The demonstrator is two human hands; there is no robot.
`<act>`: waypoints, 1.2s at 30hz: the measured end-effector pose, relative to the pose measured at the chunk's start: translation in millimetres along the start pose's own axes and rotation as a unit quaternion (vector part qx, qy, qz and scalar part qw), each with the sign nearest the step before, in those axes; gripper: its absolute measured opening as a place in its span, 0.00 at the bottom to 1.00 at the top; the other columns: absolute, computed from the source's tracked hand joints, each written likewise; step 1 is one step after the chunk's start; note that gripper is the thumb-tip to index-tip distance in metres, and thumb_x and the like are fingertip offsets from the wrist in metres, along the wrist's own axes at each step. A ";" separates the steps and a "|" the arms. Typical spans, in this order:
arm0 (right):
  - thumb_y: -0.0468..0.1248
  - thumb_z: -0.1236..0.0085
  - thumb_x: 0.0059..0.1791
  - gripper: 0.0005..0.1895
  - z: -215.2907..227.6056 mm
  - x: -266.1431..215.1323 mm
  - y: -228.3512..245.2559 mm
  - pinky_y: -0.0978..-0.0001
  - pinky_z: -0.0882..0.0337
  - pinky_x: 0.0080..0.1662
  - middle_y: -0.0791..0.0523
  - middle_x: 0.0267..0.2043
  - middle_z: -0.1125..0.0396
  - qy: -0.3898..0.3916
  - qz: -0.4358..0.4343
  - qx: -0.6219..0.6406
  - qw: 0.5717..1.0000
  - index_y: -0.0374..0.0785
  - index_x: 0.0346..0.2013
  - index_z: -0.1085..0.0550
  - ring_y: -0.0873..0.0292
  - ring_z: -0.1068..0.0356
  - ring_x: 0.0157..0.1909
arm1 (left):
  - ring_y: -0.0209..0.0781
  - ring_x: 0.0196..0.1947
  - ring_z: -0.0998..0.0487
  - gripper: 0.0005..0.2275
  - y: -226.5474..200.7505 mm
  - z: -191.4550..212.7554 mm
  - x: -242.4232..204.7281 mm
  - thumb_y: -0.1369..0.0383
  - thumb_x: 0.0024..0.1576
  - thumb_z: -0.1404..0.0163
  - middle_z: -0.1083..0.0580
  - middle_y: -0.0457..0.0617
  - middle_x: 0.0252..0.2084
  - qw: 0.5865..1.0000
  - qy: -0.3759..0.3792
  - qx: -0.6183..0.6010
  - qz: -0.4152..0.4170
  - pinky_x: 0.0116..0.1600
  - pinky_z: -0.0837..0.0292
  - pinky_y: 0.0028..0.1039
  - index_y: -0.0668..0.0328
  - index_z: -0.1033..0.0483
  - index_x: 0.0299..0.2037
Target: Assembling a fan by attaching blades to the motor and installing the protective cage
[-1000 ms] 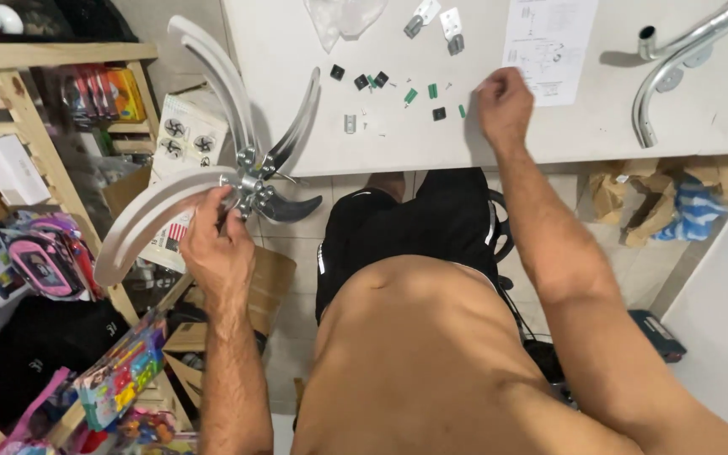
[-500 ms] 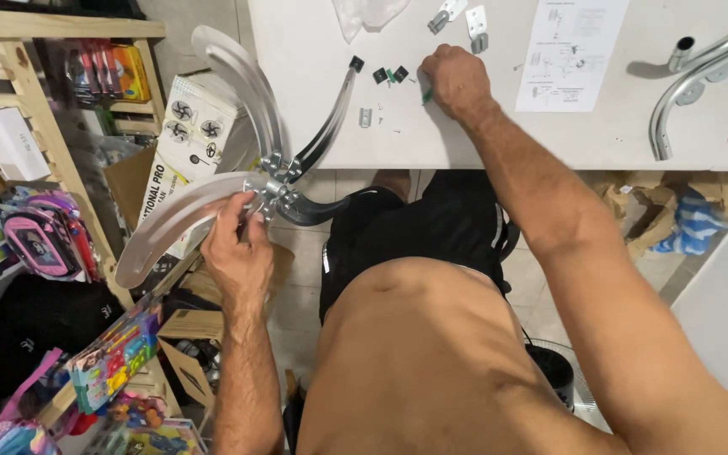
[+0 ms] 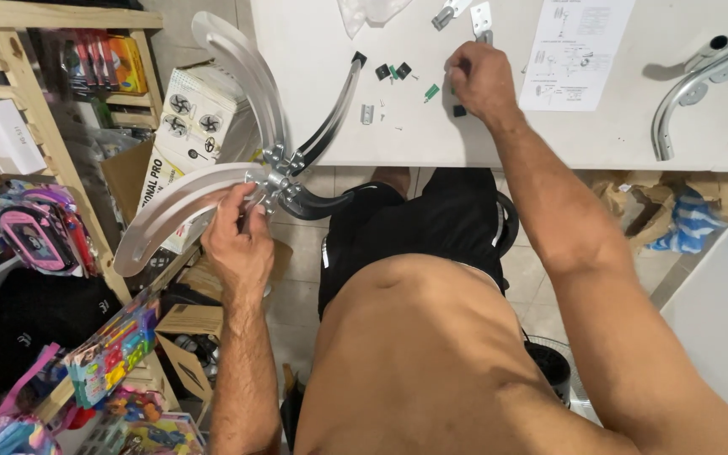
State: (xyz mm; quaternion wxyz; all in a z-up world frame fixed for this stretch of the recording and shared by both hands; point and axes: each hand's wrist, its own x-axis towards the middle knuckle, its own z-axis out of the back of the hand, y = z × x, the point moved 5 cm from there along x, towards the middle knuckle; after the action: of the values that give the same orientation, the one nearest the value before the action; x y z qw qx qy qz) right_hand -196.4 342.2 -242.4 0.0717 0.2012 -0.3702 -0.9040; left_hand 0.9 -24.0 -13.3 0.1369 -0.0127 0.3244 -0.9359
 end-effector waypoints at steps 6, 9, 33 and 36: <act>0.27 0.38 0.54 0.04 23.1 -19.7 7.0 0.80 0.19 0.40 0.56 0.40 0.27 0.018 -0.120 0.276 0.954 0.39 0.40 0.23 0.66 0.26 0.37 | 0.40 0.33 0.19 0.12 1.2 -2.9 2.8 0.81 0.63 0.49 0.21 0.55 0.39 1.000 0.000 -0.017 -0.007 0.33 0.18 0.28 0.65 0.25 0.56; 0.24 0.39 0.53 0.07 36.2 -31.1 26.2 0.79 0.22 0.40 0.57 0.37 0.26 0.027 -0.130 0.423 0.896 0.38 0.39 0.22 0.66 0.28 0.35 | 0.36 0.30 0.21 0.13 6.2 -7.0 3.3 0.80 0.62 0.49 0.20 0.51 0.40 1.000 0.007 -0.005 0.007 0.31 0.20 0.27 0.60 0.25 0.56; 0.30 0.46 0.58 0.09 80.0 -48.9 81.0 0.70 0.24 0.44 0.55 0.42 0.26 0.142 0.153 0.720 0.662 0.43 0.51 0.23 0.59 0.24 0.39 | 0.42 0.35 0.19 0.13 -15.7 -2.3 7.7 0.83 0.59 0.49 0.20 0.55 0.40 1.000 0.002 -0.023 0.001 0.37 0.18 0.32 0.64 0.24 0.53; 0.31 0.46 0.57 0.08 78.9 -49.3 77.4 0.70 0.26 0.43 0.55 0.41 0.26 0.134 0.146 0.731 0.653 0.44 0.49 0.23 0.58 0.26 0.38 | 0.43 0.36 0.19 0.14 -15.0 -3.0 7.0 0.83 0.59 0.48 0.20 0.54 0.41 1.000 0.002 -0.022 -0.008 0.40 0.19 0.34 0.64 0.24 0.54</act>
State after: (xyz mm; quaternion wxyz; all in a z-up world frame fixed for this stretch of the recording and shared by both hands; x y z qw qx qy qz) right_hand -186.0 351.1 -122.2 0.0814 0.2508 -0.9224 -0.2821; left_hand -9.9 -12.8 -7.0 0.1286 -0.0163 0.3451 -0.9296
